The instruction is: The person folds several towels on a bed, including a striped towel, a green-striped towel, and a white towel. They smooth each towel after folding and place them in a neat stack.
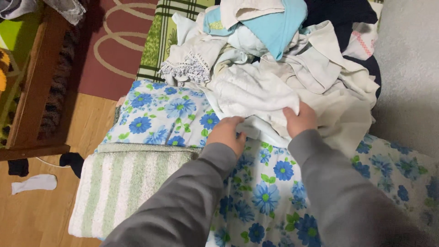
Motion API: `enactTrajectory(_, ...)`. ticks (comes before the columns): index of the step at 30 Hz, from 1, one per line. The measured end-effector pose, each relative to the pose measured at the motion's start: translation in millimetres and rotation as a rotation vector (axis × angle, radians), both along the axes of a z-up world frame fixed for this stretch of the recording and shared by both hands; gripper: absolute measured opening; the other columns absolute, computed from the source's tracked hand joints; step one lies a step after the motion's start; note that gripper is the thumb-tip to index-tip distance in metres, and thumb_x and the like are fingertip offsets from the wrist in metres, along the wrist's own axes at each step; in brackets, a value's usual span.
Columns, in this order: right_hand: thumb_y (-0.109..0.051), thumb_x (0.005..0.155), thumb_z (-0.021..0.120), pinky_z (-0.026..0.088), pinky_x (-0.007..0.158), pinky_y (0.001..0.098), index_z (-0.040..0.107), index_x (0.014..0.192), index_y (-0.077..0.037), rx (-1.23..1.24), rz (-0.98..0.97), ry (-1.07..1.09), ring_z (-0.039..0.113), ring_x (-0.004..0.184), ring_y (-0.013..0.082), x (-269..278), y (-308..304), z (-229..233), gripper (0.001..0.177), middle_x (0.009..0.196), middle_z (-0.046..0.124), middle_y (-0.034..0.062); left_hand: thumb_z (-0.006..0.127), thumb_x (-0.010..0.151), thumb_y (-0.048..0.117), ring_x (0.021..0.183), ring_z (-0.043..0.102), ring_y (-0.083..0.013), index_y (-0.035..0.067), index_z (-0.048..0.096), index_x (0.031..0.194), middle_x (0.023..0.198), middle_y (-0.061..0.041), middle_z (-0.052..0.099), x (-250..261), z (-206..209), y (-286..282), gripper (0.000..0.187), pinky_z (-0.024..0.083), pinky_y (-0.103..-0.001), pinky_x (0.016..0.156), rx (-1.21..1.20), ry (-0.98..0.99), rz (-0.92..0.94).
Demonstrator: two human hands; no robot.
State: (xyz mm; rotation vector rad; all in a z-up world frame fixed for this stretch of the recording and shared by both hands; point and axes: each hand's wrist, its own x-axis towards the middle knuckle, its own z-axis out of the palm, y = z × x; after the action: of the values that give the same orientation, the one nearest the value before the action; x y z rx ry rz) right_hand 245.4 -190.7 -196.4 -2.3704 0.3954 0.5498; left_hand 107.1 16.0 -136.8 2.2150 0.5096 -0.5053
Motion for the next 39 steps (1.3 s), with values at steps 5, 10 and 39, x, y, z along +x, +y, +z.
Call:
enactTrajectory(5,-0.036,0.100,0.059,0.041,0.116,0.0551,0.062,0.141,-0.010,0.008,0.349,-0.115,0.051,0.136,0.0395,-63,23,81,0.048,0.138,0.063,0.0191,0.059,0.100,0.032,0.129,0.060,-0.0384,0.022,0.044,0.153,0.146,-0.013,0.053,26,32,-18,0.055,0.056,-0.059,0.103,0.057,-0.217,-0.166)
enactTrajectory(10,-0.018,0.099,0.050,0.047,0.106,0.0566,0.070,0.124,-0.005,0.197,0.252,-0.148,0.058,0.127,0.0428,-110,29,120,0.034,0.122,0.070,0.0237,0.053,0.099,0.050,0.120,0.066,-0.0341,0.020,0.050,0.148,0.135,-0.010,0.061,11,64,-43,0.057,0.056,-0.056,0.101,-0.079,-0.076,-0.134)
enactTrajectory(39,-0.026,0.098,0.066,0.048,0.070,0.0408,0.063,0.090,-0.021,1.003,-0.625,-0.056,0.065,0.079,0.0220,-237,-191,219,0.010,0.086,0.065,0.0052,0.052,0.085,0.003,0.102,0.072,-0.0270,0.006,0.073,0.127,0.112,-0.014,0.079,-94,246,-40,0.047,0.058,-0.039,0.092,-0.697,0.090,0.685)
